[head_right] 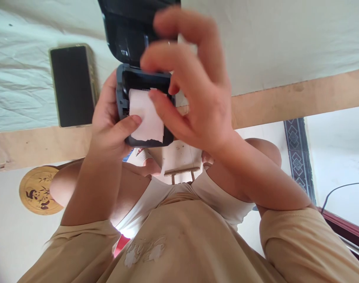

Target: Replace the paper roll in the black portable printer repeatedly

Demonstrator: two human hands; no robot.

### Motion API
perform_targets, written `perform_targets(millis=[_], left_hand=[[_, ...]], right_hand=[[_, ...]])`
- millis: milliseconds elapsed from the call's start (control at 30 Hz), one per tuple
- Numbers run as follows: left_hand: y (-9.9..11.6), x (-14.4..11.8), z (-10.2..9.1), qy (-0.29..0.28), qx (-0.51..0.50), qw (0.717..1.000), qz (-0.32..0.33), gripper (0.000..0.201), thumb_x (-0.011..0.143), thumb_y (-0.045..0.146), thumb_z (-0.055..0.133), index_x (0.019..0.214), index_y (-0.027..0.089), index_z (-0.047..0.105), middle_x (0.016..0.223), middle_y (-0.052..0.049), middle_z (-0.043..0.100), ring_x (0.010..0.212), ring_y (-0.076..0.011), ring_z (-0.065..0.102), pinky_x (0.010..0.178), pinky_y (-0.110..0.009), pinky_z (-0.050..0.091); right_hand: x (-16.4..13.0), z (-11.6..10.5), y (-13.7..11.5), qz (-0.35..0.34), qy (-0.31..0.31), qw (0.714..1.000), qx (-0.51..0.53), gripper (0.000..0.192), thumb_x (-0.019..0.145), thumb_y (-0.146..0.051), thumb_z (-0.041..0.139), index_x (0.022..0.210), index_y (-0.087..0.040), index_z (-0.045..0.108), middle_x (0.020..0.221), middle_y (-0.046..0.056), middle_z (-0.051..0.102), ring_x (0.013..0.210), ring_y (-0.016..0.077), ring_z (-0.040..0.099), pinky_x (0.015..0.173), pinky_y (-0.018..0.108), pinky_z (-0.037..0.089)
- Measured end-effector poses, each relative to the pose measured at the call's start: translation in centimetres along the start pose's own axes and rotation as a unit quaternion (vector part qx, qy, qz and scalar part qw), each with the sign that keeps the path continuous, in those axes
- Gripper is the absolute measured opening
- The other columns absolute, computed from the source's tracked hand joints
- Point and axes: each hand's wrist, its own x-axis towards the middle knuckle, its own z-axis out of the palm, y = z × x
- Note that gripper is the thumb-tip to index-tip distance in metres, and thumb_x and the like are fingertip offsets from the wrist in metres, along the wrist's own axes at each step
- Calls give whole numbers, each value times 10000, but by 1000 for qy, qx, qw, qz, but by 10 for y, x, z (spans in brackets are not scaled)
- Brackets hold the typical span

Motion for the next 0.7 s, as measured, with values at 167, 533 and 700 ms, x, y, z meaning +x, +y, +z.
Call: perform_targets(millis=[167, 533, 700], left_hand=[[-2, 1, -3, -20, 22, 999, 13, 700, 695, 305, 720, 1332, 333, 431, 1318, -20, 552, 1106, -222, 630, 880, -363, 558], [-10, 6, -11, -29, 35, 997, 60, 808, 585, 308, 825, 1297, 273, 444, 1257, -59, 544, 1176, -250, 573, 972, -380, 518], [-11, 6, -11, -40, 3, 997, 66, 752, 647, 272, 784, 1314, 280, 437, 1244, -62, 546, 1066, -201, 595, 891, -328, 541]], right_hand=[[10, -8, -2, 153, -14, 986, 59, 403, 899, -290, 470, 1283, -183, 411, 1454, 86, 424, 886, 116, 637, 592, 251, 394], [4, 1, 12, 22, -7, 986, 166, 99, 862, -159, 478, 934, -184, 542, 910, -9, 570, 685, 26, 513, 530, 193, 405], [1, 7, 17, 27, -73, 989, 126, 206, 842, -172, 519, 1044, -183, 557, 1105, 29, 600, 895, 77, 569, 475, 179, 368]])
